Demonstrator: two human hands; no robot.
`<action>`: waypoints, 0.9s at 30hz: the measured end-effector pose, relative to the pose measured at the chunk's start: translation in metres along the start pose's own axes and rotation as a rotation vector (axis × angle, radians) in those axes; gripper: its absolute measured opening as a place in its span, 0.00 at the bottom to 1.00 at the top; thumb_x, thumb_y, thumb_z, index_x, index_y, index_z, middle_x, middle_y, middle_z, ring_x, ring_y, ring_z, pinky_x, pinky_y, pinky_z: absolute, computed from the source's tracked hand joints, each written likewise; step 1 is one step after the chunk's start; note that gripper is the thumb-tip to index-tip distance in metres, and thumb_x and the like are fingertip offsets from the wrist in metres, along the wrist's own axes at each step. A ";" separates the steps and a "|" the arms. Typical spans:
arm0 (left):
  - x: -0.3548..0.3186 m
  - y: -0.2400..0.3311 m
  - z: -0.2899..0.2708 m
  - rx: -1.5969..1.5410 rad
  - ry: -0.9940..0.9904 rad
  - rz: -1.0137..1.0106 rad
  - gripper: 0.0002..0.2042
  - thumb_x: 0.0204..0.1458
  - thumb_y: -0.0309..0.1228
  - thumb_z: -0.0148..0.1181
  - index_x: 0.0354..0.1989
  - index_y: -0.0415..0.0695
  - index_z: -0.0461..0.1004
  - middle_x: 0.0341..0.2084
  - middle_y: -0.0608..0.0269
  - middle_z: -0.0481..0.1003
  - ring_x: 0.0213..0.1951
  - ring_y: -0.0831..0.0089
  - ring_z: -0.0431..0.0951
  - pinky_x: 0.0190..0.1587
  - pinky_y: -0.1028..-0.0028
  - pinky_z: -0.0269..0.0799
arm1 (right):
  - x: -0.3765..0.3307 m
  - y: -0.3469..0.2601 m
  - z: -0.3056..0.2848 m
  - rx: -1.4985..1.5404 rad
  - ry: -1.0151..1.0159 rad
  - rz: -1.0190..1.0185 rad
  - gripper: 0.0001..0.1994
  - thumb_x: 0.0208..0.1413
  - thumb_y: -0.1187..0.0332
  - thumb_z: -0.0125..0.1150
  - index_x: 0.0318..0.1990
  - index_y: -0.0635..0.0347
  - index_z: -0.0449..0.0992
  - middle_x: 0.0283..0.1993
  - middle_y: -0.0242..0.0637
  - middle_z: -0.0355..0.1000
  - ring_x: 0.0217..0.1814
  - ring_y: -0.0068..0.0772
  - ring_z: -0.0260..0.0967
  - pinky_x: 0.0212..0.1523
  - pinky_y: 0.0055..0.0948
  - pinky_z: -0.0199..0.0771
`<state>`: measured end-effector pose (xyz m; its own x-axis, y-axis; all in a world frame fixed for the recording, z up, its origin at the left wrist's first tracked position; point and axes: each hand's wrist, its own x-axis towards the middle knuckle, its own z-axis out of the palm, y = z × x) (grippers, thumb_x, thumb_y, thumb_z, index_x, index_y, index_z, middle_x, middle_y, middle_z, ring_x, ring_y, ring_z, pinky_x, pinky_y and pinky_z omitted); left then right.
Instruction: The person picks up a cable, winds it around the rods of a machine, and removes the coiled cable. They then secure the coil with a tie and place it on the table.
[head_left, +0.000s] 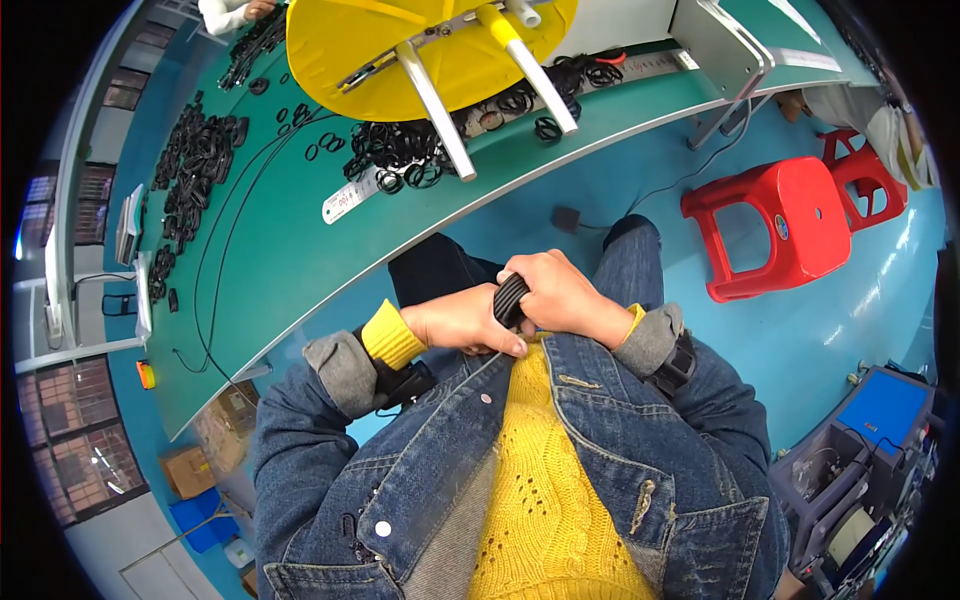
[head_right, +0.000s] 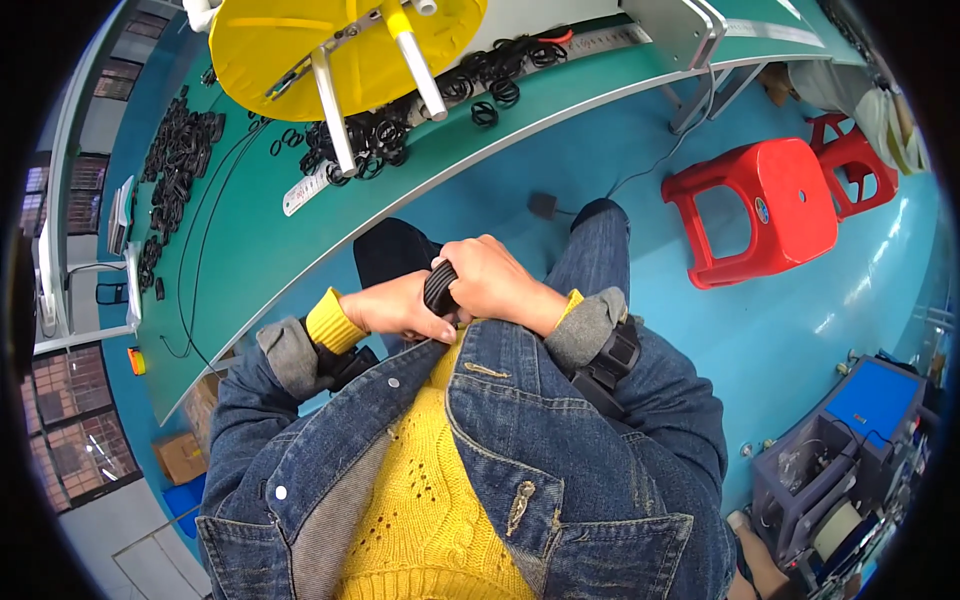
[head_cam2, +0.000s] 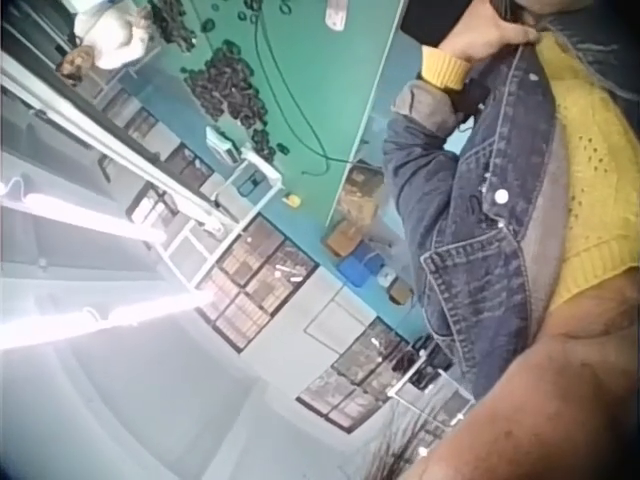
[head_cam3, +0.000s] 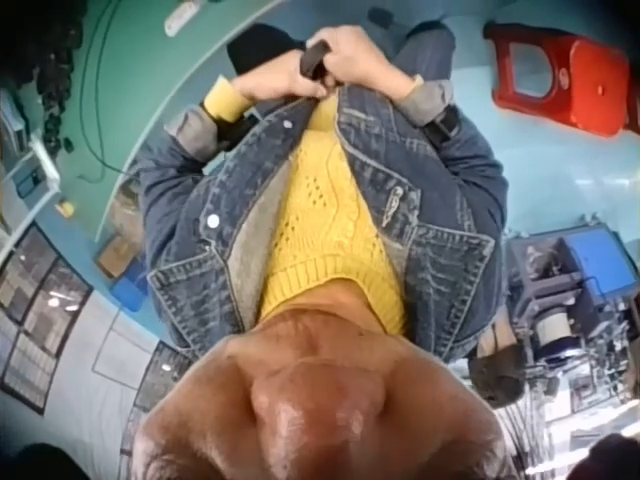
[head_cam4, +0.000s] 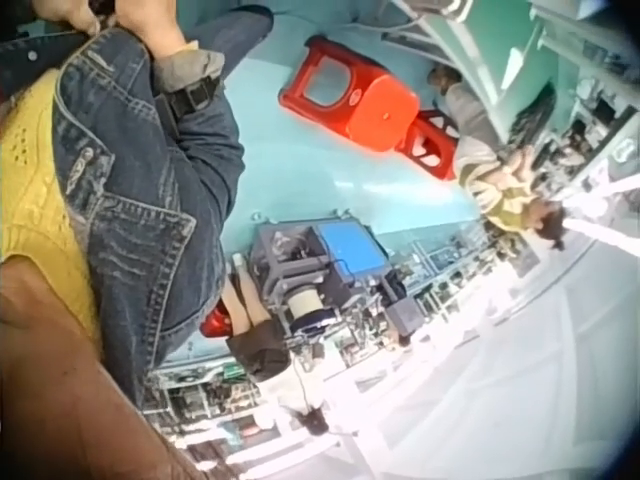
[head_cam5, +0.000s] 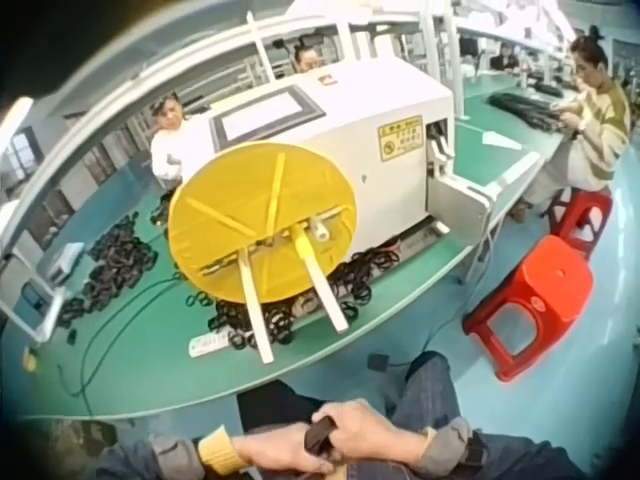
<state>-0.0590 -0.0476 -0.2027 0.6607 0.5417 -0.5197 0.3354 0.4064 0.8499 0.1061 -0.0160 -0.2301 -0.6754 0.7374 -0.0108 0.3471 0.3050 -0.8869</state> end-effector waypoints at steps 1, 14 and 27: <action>-0.001 -0.004 0.001 0.098 0.053 0.173 0.06 0.46 0.28 0.56 0.22 0.41 0.68 0.17 0.68 0.67 0.16 0.85 0.65 0.14 0.82 0.57 | -0.001 -0.001 0.003 0.101 0.095 0.024 0.05 0.38 0.75 0.54 0.24 0.68 0.72 0.23 0.53 0.71 0.28 0.57 0.70 0.30 0.43 0.69; -0.022 -0.006 -0.033 -0.006 -0.113 -0.277 0.06 0.43 0.27 0.54 0.27 0.37 0.70 0.19 0.66 0.71 0.22 0.79 0.69 0.27 0.75 0.67 | 0.012 -0.026 0.020 -0.255 0.127 -0.008 0.05 0.43 0.75 0.51 0.27 0.68 0.68 0.22 0.53 0.70 0.27 0.57 0.69 0.28 0.47 0.68; 0.008 0.004 -0.023 -0.349 0.265 -0.113 0.04 0.48 0.26 0.53 0.31 0.40 0.69 0.20 0.70 0.66 0.18 0.84 0.62 0.19 0.81 0.55 | 0.025 0.000 -0.031 0.088 0.149 -0.087 0.08 0.45 0.73 0.54 0.34 0.65 0.70 0.23 0.50 0.70 0.26 0.51 0.69 0.25 0.42 0.68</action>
<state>-0.0678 -0.0254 -0.2056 0.4225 0.6308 -0.6508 0.1194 0.6730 0.7299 0.1096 0.0215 -0.2158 -0.5944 0.7936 0.1303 0.2290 0.3223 -0.9185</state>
